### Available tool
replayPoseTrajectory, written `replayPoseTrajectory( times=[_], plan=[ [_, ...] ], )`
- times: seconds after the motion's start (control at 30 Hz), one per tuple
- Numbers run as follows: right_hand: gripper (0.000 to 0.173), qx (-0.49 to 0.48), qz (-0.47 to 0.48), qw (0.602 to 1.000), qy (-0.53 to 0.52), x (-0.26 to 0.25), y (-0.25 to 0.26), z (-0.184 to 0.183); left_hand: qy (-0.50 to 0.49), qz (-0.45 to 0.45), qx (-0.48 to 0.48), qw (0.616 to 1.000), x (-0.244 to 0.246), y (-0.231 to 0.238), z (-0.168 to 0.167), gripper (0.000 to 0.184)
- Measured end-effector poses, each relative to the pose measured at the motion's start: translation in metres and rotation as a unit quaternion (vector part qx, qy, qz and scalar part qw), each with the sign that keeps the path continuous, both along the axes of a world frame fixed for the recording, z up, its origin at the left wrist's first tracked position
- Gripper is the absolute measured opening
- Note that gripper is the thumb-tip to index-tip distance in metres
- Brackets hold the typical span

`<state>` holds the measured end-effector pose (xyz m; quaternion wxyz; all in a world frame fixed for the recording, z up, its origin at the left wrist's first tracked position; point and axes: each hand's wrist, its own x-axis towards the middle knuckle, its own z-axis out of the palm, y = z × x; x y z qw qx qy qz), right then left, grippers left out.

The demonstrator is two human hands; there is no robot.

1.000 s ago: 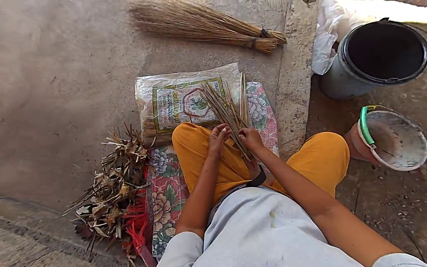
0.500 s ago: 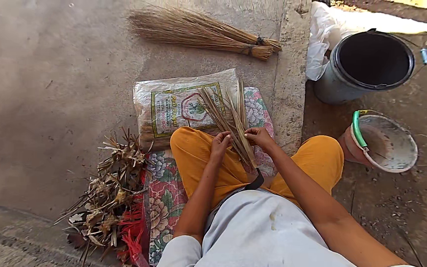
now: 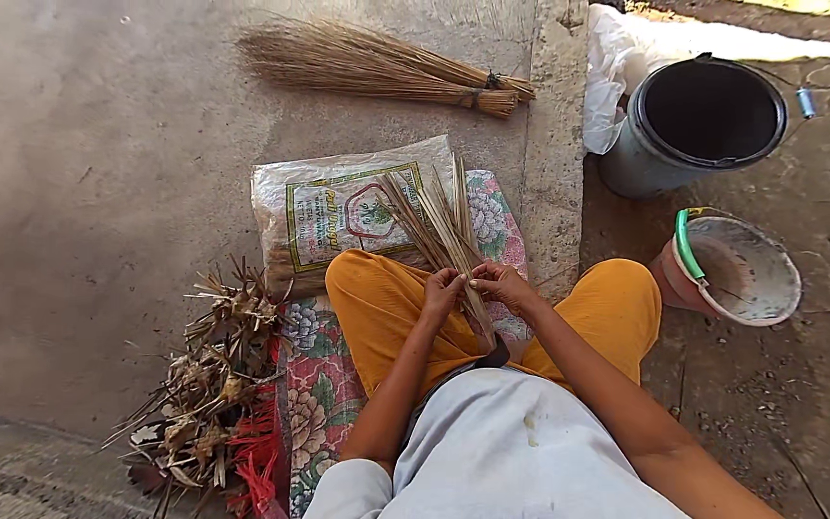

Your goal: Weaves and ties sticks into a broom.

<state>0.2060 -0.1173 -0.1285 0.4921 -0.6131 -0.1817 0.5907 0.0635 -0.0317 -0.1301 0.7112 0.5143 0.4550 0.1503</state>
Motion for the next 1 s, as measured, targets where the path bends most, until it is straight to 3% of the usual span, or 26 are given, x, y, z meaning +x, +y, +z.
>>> replayPoseTrajectory(
  times=[0.23,1.0],
  plan=[
    [0.011,0.007,-0.009,1.0,-0.011,-0.004,0.0,-0.005,0.003,0.022,-0.09,0.996,0.0,0.0,0.001,0.013],
    [0.011,-0.034,-0.037,0.999,0.002,-0.009,-0.003,-0.013,0.034,-0.027,-0.072,0.996,0.001,-0.002,-0.006,0.012]
  ],
)
